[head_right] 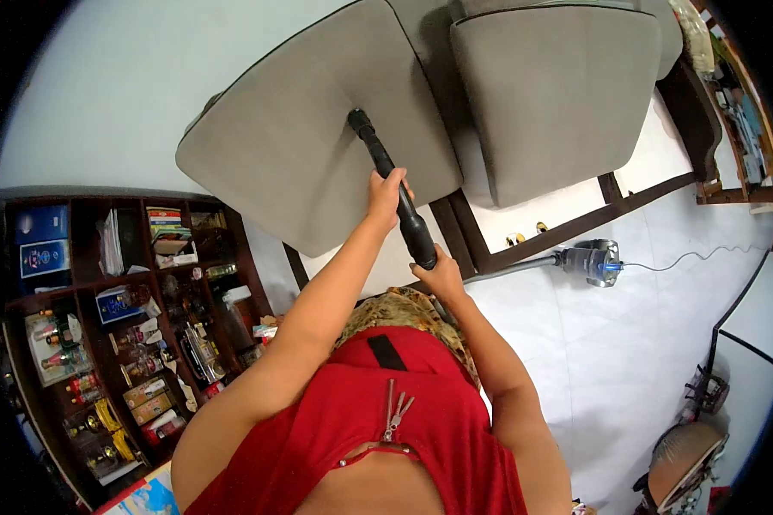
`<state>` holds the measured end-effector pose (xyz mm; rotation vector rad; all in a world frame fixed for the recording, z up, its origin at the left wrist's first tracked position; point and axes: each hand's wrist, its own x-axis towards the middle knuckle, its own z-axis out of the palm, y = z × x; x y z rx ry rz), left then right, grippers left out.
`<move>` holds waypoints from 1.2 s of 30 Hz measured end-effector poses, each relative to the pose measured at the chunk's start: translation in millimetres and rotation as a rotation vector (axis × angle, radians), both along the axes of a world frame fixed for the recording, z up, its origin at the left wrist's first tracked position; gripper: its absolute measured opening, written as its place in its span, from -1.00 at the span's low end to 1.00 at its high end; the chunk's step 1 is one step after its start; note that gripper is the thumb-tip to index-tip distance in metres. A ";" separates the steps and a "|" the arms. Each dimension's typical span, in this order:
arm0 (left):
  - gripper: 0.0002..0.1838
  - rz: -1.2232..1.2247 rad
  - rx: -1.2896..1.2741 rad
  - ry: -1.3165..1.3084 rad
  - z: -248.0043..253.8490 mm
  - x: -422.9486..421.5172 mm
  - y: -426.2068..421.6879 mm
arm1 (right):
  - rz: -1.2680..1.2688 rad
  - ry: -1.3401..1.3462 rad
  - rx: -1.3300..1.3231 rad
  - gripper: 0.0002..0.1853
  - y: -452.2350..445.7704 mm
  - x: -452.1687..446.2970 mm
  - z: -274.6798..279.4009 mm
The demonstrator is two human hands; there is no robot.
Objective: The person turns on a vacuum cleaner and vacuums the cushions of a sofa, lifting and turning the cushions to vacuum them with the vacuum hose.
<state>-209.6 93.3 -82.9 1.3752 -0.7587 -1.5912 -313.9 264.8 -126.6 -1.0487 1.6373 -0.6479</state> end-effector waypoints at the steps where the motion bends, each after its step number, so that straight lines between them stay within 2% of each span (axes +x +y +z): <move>1: -0.75 0.020 0.019 -0.011 2.8 -3.4 1.8 | -0.022 -0.028 -0.030 -0.42 3.8 -1.7 -0.7; 4: -0.75 0.151 0.017 0.008 32.3 -7.5 12.6 | 0.011 -0.035 -0.106 -0.41 6.2 -10.4 15.6; 8: -0.68 0.216 -0.131 0.005 87.2 26.9 0.4 | 0.082 -0.046 -0.284 -0.39 -26.1 12.9 55.5; 12: -0.79 0.176 -0.260 0.002 137.6 87.0 -52.4 | 0.101 -0.001 -0.339 -0.38 -85.2 68.6 90.6; 14: -0.73 0.146 -0.205 -0.003 134.2 117.0 -82.5 | 0.104 0.029 -0.344 -0.38 -105.6 89.9 105.8; 16: -0.69 0.100 -0.179 -0.106 128.4 129.2 -89.1 | 0.103 0.073 -0.317 -0.38 -108.0 97.4 91.6; 20: -0.69 0.040 -0.197 -0.085 82.6 111.3 -63.7 | 0.084 0.137 -0.274 -0.38 -90.9 81.7 41.5; 27: -0.67 0.079 -0.070 -0.064 8.3 80.0 -16.2 | 0.090 0.072 -0.050 -0.40 -36.9 59.5 -5.8; 33: -0.73 0.091 0.074 0.008 -12.0 83.5 24.3 | 0.093 0.076 -0.020 -0.40 18.0 55.5 -6.0; 35: -0.72 0.113 0.107 0.036 -5.3 86.2 32.5 | 0.084 0.033 0.010 -0.39 28.1 58.6 1.1; 36: -0.71 0.125 0.056 0.042 8.2 87.1 34.0 | 0.075 0.017 -0.087 -0.38 28.2 61.9 11.3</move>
